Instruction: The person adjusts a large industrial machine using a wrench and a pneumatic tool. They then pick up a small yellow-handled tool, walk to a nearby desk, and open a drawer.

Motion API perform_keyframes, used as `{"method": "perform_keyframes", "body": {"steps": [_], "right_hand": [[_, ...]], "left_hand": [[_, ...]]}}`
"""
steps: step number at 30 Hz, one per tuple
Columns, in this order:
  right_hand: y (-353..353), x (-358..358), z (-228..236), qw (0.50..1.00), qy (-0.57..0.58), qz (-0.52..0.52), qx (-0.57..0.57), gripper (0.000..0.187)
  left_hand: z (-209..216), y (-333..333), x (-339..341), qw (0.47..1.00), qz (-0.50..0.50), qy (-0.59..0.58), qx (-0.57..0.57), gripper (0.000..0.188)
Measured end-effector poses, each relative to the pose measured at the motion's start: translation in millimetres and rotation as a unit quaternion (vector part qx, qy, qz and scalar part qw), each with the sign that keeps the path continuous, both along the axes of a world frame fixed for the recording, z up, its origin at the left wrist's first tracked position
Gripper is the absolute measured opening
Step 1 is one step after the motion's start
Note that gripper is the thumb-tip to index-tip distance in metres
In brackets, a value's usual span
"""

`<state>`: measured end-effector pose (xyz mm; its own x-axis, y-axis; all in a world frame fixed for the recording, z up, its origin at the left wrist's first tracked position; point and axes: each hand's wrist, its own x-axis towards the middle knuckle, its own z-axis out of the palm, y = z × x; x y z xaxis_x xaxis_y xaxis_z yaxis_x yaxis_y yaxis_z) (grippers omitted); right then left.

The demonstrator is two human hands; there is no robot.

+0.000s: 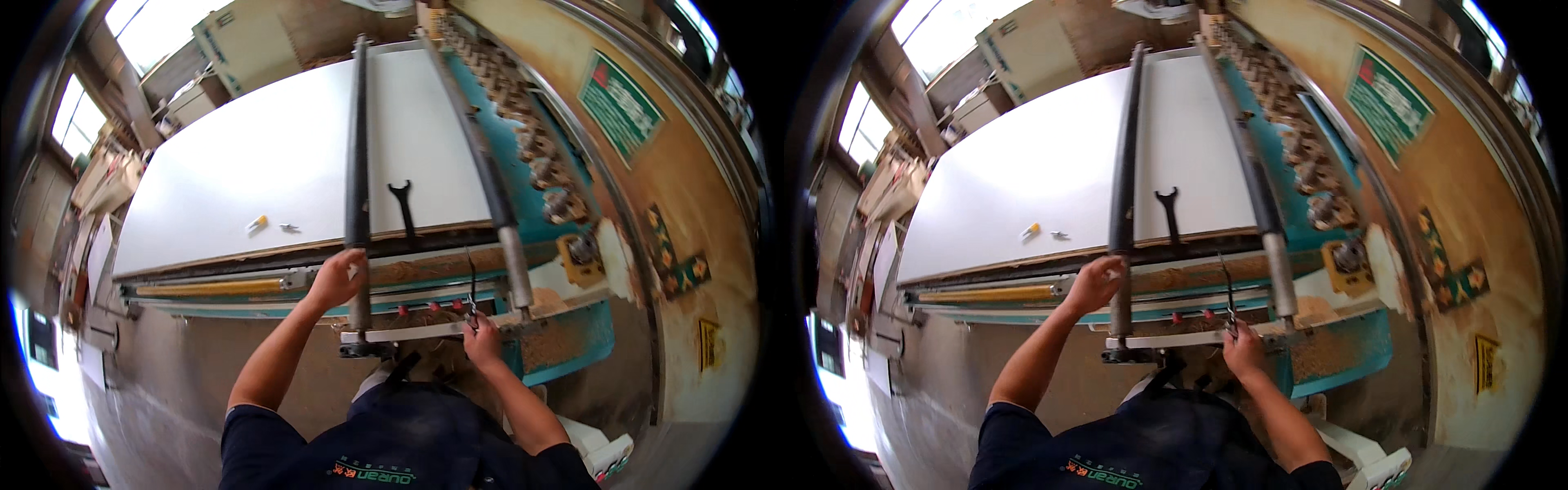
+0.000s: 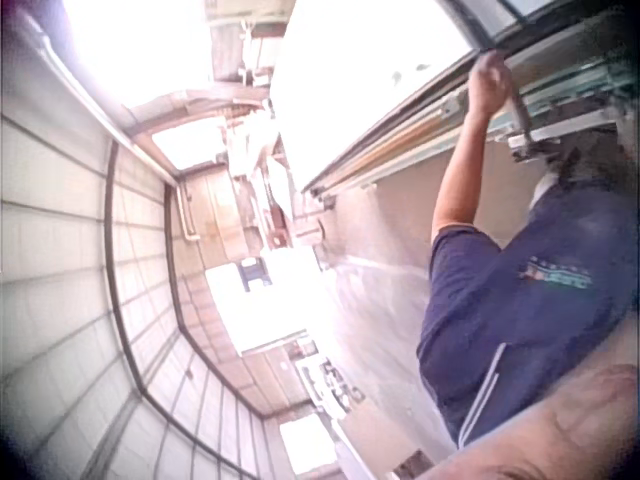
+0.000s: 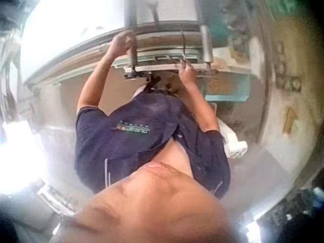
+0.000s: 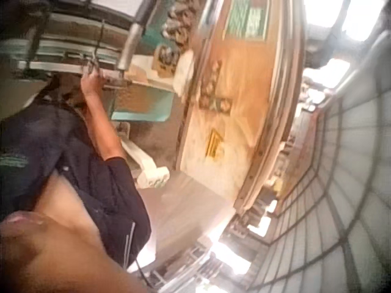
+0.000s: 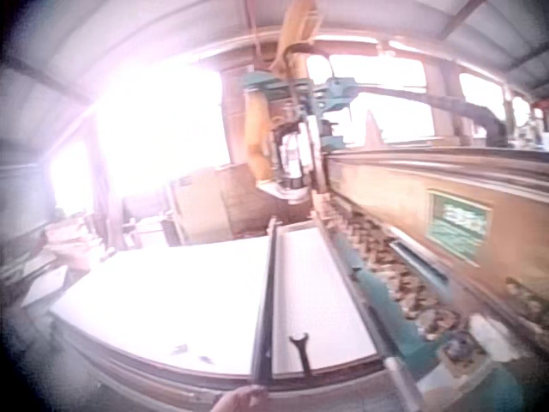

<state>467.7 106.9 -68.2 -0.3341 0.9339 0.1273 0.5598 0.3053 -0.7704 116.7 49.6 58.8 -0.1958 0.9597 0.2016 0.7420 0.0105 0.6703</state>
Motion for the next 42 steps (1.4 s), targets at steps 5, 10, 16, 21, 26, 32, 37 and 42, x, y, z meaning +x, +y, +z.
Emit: {"method": "perform_keyframes", "body": {"steps": [5,10,16,21,26,32,37,42], "right_hand": [[-4,-11,-5,0.995,-0.095,-0.007,0.042,0.023],[-4,-64,17,0.991,-0.116,-0.059,0.001,0.029],[-37,-79,15,0.962,-0.235,-0.095,-0.104,0.033],[-31,-56,40,0.95,-0.262,-0.065,-0.16,0.031],[56,3,125,0.966,-0.115,-0.222,0.069,0.021],[155,84,226,0.912,-0.38,-0.1,0.122,0.049],[186,56,257,0.827,-0.545,-0.11,-0.084,0.053],[187,56,262,0.841,-0.524,-0.122,-0.054,0.056]], "left_hand": [[-57,-72,-59,0.983,0.141,-0.116,0.005,0.028],[-88,-72,-81,0.964,0.152,-0.218,0.001,0.028],[-80,-27,-94,0.972,0.061,-0.225,0.03,0.024],[-85,-13,-87,0.969,0.024,-0.244,0.03,0.014],[-66,1,-57,0.978,-0.027,-0.185,0.09,0.013],[-51,8,-5,0.974,-0.133,-0.152,0.106,0.014],[-66,12,12,0.981,-0.132,-0.079,0.12,0.012],[-68,11,12,0.982,-0.126,-0.06,0.124,0.012]]}}
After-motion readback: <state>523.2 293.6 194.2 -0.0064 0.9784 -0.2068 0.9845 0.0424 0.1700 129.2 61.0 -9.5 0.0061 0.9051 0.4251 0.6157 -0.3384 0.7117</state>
